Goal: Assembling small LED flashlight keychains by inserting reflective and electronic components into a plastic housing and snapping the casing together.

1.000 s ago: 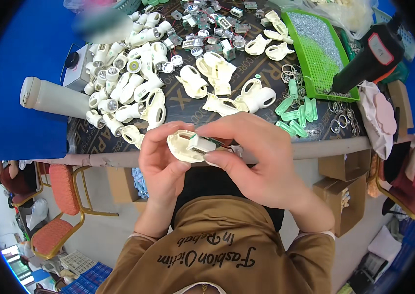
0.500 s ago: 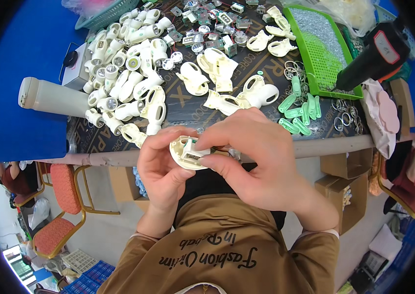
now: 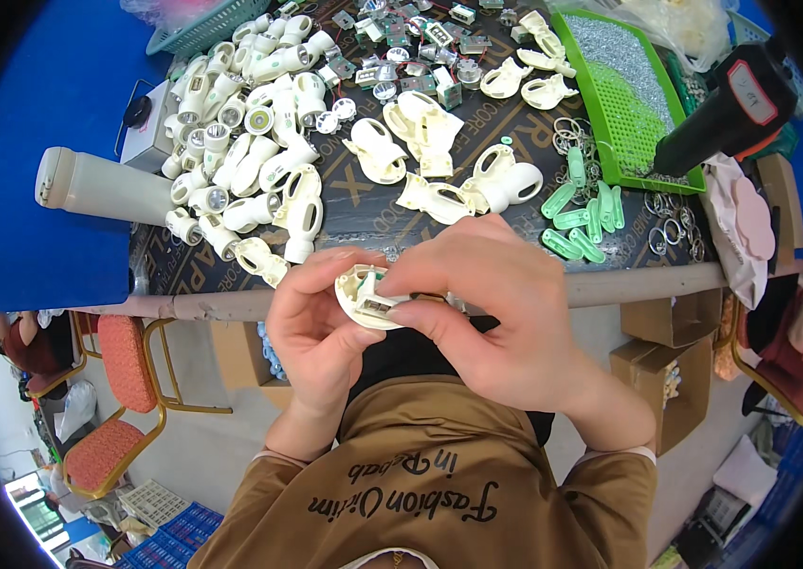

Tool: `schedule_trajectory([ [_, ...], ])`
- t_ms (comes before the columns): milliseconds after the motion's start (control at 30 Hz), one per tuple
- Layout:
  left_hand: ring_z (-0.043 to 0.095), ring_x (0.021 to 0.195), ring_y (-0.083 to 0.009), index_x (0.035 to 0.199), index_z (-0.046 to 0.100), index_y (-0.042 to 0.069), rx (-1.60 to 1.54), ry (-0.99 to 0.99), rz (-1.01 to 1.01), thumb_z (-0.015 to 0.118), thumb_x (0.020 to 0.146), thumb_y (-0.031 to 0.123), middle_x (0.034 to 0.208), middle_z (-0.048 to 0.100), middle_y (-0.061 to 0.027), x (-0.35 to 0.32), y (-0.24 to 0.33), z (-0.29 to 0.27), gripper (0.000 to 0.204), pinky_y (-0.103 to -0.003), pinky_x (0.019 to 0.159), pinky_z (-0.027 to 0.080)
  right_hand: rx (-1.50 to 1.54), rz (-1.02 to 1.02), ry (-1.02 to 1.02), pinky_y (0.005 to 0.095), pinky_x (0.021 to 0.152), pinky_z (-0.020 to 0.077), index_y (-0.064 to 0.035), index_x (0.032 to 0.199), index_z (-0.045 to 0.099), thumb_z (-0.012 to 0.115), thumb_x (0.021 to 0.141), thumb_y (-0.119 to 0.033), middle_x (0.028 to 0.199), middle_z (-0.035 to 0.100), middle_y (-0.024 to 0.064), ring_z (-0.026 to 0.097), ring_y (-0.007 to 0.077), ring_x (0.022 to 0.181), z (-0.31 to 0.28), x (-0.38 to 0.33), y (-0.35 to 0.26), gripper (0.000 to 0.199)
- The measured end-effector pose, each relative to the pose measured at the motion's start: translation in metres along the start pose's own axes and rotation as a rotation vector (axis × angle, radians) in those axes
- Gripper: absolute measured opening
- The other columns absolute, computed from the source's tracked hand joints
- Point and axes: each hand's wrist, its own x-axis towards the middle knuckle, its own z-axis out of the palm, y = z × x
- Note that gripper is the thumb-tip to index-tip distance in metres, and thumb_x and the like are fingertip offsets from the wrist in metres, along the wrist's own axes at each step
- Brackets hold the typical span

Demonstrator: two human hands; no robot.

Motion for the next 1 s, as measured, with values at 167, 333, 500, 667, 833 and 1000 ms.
schedule_trajectory([
  [167,0.055,0.105,-0.0248,0.115,0.046,-0.004,0.052,0.026,0.001,0.066,0.073,-0.010,0.116,0.047,-0.0166,-0.002,-0.001,0.001,0.047,-0.035,0.088,0.051,-0.043,-0.072,-0.102,0.0308,0.070,0.0422,-0.0090,0.087,0.067,0.071,0.065,-0.005,0.080,0.064,0.0026,0.058,0.0204,0.071,-0.007,0.002,0.008,0.023],
  [333,0.057,0.097,-0.0197,0.106,0.047,-0.002,-0.059,0.122,-0.065,0.069,0.071,-0.008,0.107,0.050,-0.0130,-0.001,-0.004,-0.002,0.042,-0.031,0.084,0.051,-0.079,-0.004,-0.132,0.0354,0.073,0.0423,-0.0091,0.102,0.061,0.072,0.065,-0.007,0.092,0.061,0.0063,0.057,0.0249,0.082,0.002,-0.002,-0.001,0.039],
  [500,0.058,0.087,-0.0209,0.104,0.060,0.000,0.549,-0.068,-0.009,0.072,0.071,0.008,0.103,0.057,-0.0105,0.010,0.015,-0.003,0.036,-0.029,0.073,0.049,-0.136,-0.042,0.005,0.0348,0.072,0.0426,-0.0068,0.093,0.059,0.071,0.064,-0.004,0.090,0.061,0.0069,0.057,0.0263,0.081,0.008,-0.015,0.010,0.031],
  [667,0.059,0.081,-0.0242,0.095,0.063,0.001,0.735,-0.078,0.132,0.074,0.066,0.010,0.094,0.061,-0.0110,0.008,0.015,0.000,0.032,-0.031,0.070,0.047,-0.158,-0.137,0.059,0.0334,0.069,0.0426,-0.0063,0.087,0.061,0.071,0.063,-0.006,0.085,0.062,0.0057,0.059,0.0246,0.078,0.011,-0.019,0.012,0.026],
  [833,0.060,0.078,-0.0245,0.092,0.063,0.001,0.762,-0.016,0.267,0.074,0.065,0.009,0.088,0.062,-0.0108,0.005,0.011,0.004,0.031,-0.032,0.069,0.048,-0.186,-0.202,0.083,0.0340,0.069,0.0426,-0.0053,0.085,0.061,0.071,0.064,-0.011,0.083,0.063,0.0056,0.059,0.0237,0.076,0.013,-0.019,0.014,0.023],
  [1000,0.060,0.084,-0.0226,0.097,0.061,-0.001,0.515,-0.082,-0.072,0.074,0.065,0.010,0.089,0.061,-0.0091,0.006,0.017,-0.007,0.036,-0.031,0.075,0.047,-0.212,-0.236,0.061,0.0346,0.070,0.0427,-0.0059,0.084,0.062,0.071,0.064,-0.013,0.084,0.063,0.0049,0.058,0.0241,0.077,0.005,-0.018,0.017,0.023],
])
